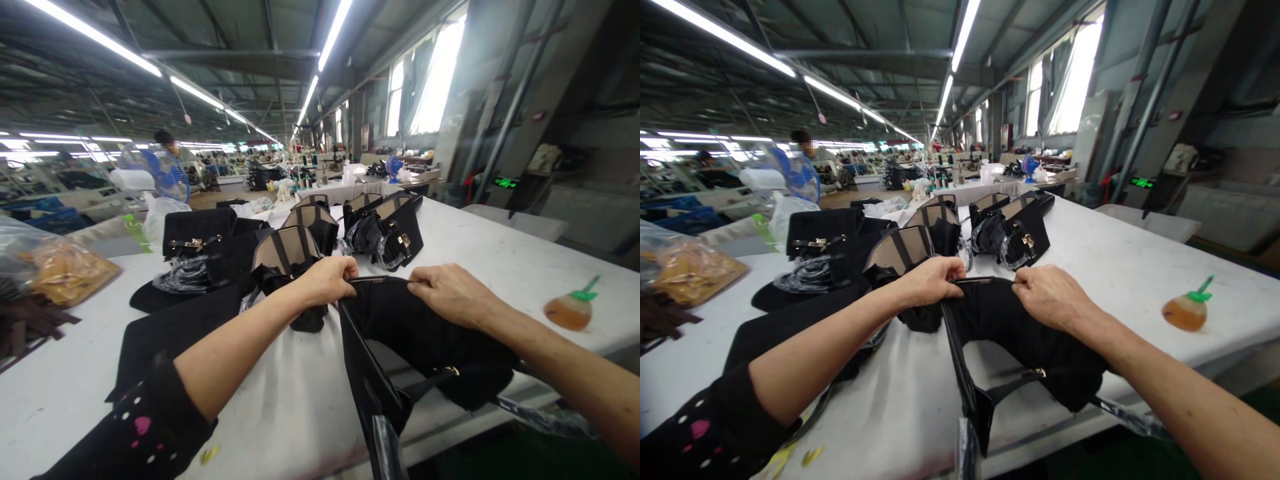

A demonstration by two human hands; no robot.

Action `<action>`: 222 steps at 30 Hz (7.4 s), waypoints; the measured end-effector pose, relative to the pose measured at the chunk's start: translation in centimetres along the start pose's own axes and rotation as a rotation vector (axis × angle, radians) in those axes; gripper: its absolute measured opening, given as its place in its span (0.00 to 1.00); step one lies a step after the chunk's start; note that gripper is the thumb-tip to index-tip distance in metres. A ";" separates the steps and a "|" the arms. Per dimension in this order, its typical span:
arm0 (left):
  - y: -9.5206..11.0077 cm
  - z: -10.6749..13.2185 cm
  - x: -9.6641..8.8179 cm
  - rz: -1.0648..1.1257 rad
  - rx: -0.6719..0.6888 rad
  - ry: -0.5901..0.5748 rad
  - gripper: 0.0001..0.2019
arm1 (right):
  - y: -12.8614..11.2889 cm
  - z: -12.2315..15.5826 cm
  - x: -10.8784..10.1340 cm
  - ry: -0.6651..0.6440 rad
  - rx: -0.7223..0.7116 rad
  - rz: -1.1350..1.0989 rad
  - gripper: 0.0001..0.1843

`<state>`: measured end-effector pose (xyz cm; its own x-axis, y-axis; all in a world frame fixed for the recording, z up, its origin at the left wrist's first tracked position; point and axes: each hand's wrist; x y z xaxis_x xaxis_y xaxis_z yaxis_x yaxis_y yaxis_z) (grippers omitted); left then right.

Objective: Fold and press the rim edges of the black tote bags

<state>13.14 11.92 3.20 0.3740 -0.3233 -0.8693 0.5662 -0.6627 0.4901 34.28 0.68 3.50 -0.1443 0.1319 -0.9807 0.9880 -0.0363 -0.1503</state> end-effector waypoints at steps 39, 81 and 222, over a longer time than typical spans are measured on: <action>-0.8 0.5 0.8 0.211 0.007 0.076 0.07 | -1.7 -3.8 0.1 -0.006 -0.214 -0.057 0.12; -0.7 0.7 1.2 0.230 0.021 0.110 0.07 | -1.6 -4.2 1.8 0.252 -0.657 -0.177 0.05; -1.4 2.7 -1.5 -0.239 0.107 0.051 0.07 | -5.3 -5.1 2.1 0.071 -0.344 -0.299 0.05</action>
<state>9.82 11.53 3.66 0.2773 -0.1162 -0.9537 0.5631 -0.7846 0.2594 28.98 6.24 2.88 -0.4338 0.1540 -0.8877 0.8660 0.3433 -0.3636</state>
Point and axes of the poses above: each hand's wrist, its own z-axis away from the middle knuckle, its own x-axis out of the palm, y = z × x
